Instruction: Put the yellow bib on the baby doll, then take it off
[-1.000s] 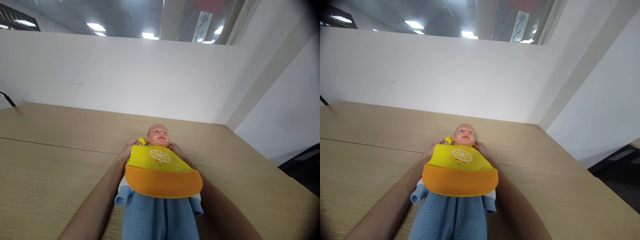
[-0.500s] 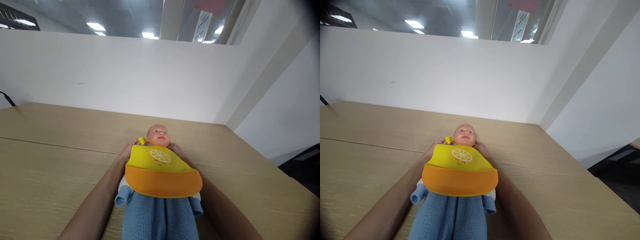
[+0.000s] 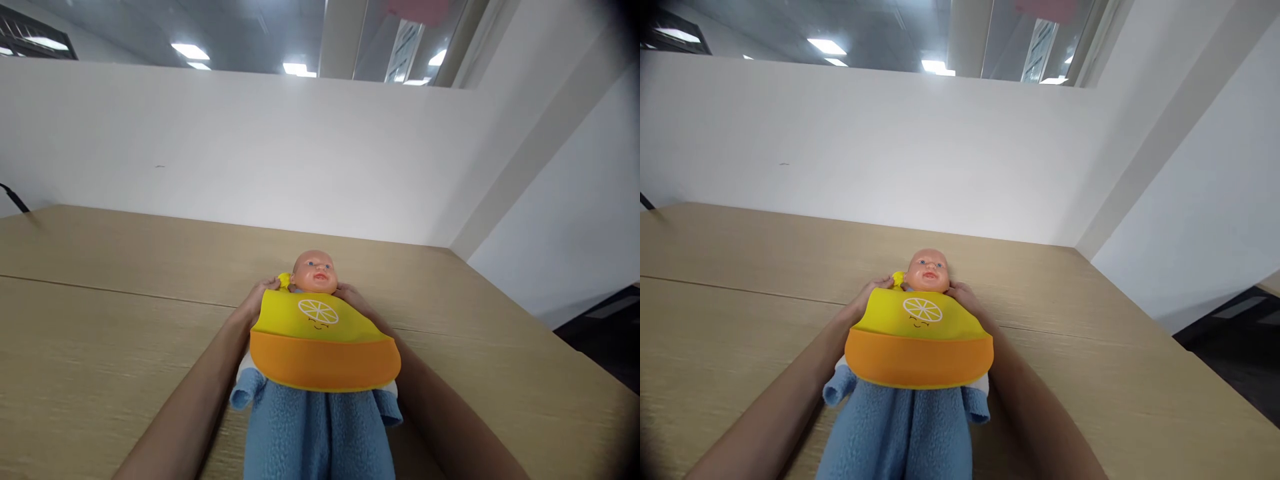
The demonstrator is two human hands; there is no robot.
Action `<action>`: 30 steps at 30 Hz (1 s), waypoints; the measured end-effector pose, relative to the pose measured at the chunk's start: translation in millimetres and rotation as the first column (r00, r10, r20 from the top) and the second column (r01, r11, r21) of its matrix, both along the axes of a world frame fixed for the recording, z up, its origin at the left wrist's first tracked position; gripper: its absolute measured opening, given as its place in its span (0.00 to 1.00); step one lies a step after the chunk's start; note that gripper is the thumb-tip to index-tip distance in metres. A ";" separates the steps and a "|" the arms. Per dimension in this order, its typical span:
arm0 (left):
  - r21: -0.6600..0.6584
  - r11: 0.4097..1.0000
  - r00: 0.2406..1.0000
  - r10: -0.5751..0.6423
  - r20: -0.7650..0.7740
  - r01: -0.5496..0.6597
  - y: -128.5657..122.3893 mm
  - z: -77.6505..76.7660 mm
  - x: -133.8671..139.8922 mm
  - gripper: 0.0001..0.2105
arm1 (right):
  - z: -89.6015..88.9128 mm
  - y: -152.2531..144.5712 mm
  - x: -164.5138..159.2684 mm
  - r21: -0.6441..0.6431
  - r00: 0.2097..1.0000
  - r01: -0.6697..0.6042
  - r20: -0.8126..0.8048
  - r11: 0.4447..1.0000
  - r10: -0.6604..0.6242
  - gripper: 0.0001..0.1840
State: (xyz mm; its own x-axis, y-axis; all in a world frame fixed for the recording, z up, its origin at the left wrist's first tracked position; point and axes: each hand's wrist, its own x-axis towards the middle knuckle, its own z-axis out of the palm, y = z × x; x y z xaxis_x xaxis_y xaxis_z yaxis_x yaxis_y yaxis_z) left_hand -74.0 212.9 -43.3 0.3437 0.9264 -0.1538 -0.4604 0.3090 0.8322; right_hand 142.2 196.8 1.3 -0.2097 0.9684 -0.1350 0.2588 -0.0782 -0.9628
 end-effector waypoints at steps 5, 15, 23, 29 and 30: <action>-0.076 0.997 1.000 -0.011 0.005 0.011 -3.3 4.7 1.1 0.10 | -0.2 2.8 1.0 -0.007 1.000 0.007 0.005 1.000 -0.007 0.14; -0.201 0.979 0.999 -0.036 0.019 0.039 -6.0 13.8 1.8 0.09 | -29.7 22.6 6.3 0.004 0.998 0.060 -0.009 0.998 -0.060 0.16; -0.227 0.969 0.995 -0.099 0.012 0.099 -6.2 13.3 0.0 0.11 | -29.2 24.1 7.7 0.100 0.986 0.110 0.116 0.989 -0.122 0.13; -0.206 0.976 0.997 -0.072 -0.023 0.065 -8.0 15.2 1.0 0.10 | -34.5 29.6 12.9 0.268 0.919 0.103 0.344 0.958 -0.195 0.13; -0.172 0.985 0.999 -0.034 -0.036 0.028 -7.4 14.6 1.4 0.09 | -35.9 30.5 13.6 0.285 0.908 0.104 0.363 0.953 -0.208 0.13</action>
